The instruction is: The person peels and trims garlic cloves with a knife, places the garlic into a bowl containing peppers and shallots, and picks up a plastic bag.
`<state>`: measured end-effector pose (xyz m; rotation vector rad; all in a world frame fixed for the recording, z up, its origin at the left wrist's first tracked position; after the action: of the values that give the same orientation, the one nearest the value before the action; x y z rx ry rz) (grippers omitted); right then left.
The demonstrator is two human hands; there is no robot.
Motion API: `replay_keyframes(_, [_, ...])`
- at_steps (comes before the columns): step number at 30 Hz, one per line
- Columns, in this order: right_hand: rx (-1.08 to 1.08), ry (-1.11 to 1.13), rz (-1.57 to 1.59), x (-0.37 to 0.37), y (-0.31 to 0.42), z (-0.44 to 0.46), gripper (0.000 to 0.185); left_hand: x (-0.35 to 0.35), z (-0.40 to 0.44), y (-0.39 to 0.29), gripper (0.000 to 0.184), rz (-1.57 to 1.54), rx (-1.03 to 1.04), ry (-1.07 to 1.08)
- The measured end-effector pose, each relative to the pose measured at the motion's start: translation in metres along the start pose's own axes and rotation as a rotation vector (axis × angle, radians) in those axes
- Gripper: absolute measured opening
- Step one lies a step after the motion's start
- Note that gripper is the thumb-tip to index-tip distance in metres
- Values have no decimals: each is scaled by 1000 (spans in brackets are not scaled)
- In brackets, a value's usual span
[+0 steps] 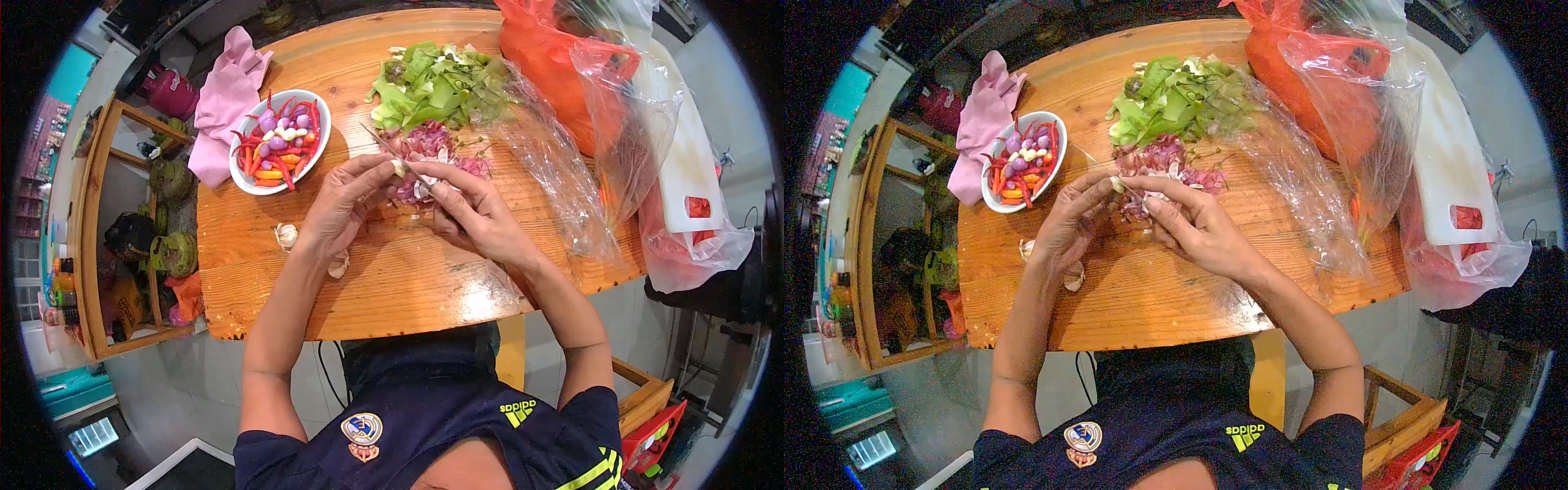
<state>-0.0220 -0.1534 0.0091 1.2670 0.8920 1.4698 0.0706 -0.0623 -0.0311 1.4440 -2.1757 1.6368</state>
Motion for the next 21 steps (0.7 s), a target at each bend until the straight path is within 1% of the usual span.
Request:
replay_keyframes(2, [13,4,85,3,1,0,33,-1,0,0,19,3,-2,-7])
replay_keyframes(5, [-26,-1,-37,4,5,2,33,0,0,0,19,15,-9,-3])
replay_keyframes(8, [-71,16,-27,4,2,3,33,-1,0,1,21,10,-19,-13])
replay_keyframes(11, [-83,-35,-45,1,1,4,33,4,-3,-3,21,23,12,-16])
replay_keyframes(14, [-21,-7,-66,1,2,2,33,2,-2,-3,22,34,38,8])
replay_keyframes(17, [10,-22,-3,0,-1,1,33,9,-6,-7,23,37,31,4])
replay_keyframes(21, [-5,-36,22,-2,-3,1,33,5,-4,-4,28,66,14,16])
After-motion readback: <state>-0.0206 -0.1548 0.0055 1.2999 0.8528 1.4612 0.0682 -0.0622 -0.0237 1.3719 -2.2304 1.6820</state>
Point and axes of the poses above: each hand's wrist, its own z-axis towards the middle knuckle, its own x-axis out of the palm, y = z × x, the point moved 9 cm from there along z, towards the middle knuckle, and after that the axes turned 14 degrees about -x, right-handed, at the moved point
